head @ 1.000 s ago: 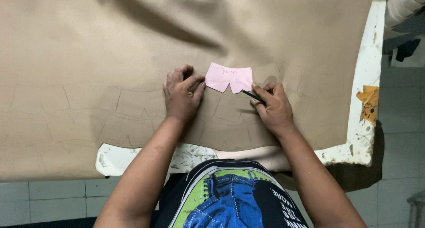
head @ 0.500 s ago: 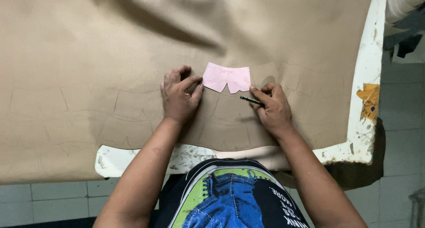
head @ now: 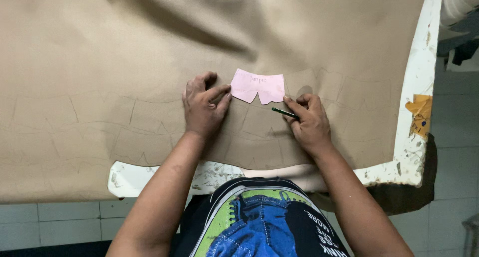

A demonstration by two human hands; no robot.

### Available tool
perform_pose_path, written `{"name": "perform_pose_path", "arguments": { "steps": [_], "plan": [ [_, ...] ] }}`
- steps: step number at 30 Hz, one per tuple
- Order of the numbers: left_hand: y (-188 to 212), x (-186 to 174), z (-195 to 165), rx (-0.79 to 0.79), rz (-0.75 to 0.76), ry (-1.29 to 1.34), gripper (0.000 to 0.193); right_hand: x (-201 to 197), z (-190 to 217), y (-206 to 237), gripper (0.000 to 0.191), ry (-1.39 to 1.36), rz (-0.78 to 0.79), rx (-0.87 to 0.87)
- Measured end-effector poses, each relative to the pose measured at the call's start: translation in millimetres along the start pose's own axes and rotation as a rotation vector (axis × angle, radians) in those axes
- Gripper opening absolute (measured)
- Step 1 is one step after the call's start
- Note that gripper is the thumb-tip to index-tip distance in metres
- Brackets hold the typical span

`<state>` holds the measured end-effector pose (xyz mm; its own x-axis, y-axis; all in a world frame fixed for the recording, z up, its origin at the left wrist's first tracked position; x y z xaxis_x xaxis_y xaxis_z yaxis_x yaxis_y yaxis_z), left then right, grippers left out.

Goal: The person holds a pink paper pattern piece on a sheet of leather at a workbench and traces around its edge with a pen, repositioning the pattern and smoothing the leather as they draw the outline onto the material.

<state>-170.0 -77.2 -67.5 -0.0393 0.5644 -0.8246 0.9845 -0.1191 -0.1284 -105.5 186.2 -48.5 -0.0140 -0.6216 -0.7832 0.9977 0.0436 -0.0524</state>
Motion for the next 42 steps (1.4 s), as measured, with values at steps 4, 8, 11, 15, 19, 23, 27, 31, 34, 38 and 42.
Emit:
{"name": "perform_pose_path", "arguments": {
  "steps": [4, 8, 11, 15, 19, 23, 27, 31, 34, 38, 42],
  "plan": [
    [0, -2, 0, -0.025, 0.008, 0.038, 0.018, 0, -1, 0, 0.044, 0.003, 0.02, 0.004],
    [-1, -2, 0, -0.021, 0.011, 0.031, 0.019, -1, -1, 1, 0.044, 0.01, 0.02, 0.01],
    [-1, 0, 0, -0.014, 0.014, 0.03, 0.018, -2, -1, 1, 0.044, 0.022, 0.017, 0.009],
    [-2, 1, 0, -0.041, 0.022, 0.032, 0.017, -1, -1, 1, 0.044, 0.025, 0.036, 0.033],
    [-4, 3, -3, -0.054, 0.022, 0.018, 0.019, 0, -1, -1, 0.044, 0.039, 0.055, 0.046],
    [-4, 10, -13, 0.018, 0.007, -0.058, 0.019, -4, 2, -3, 0.046, 0.015, 0.018, -0.031],
    [1, 12, -14, 0.111, -0.033, -0.011, 0.021, -4, 2, -3, 0.046, 0.01, 0.022, -0.019],
    [2, 13, -9, 0.085, -0.049, 0.041, 0.017, -2, 2, -1, 0.044, 0.043, 0.041, -0.001],
    [2, 12, -8, 0.085, -0.047, 0.037, 0.017, -2, 2, -1, 0.045, 0.009, 0.032, 0.016],
    [4, 12, -10, 0.111, -0.033, 0.002, 0.022, -2, 3, -1, 0.046, -0.014, 0.038, 0.02],
    [8, 20, -6, 0.145, -0.026, -0.059, 0.021, -1, 3, -1, 0.047, 0.018, 0.048, 0.014]
  ]
}}
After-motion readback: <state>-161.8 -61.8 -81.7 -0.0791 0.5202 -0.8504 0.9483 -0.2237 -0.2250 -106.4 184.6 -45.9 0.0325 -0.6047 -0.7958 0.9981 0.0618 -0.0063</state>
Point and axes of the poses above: each hand's wrist, its own y-axis away from the middle knuckle, its own x-axis out of the palm, z = x × y, the point moved 6 cm from there along -y, towards the middle knuckle, and after that the axes turned 9 degrees about -y, right-handed, at the moved point
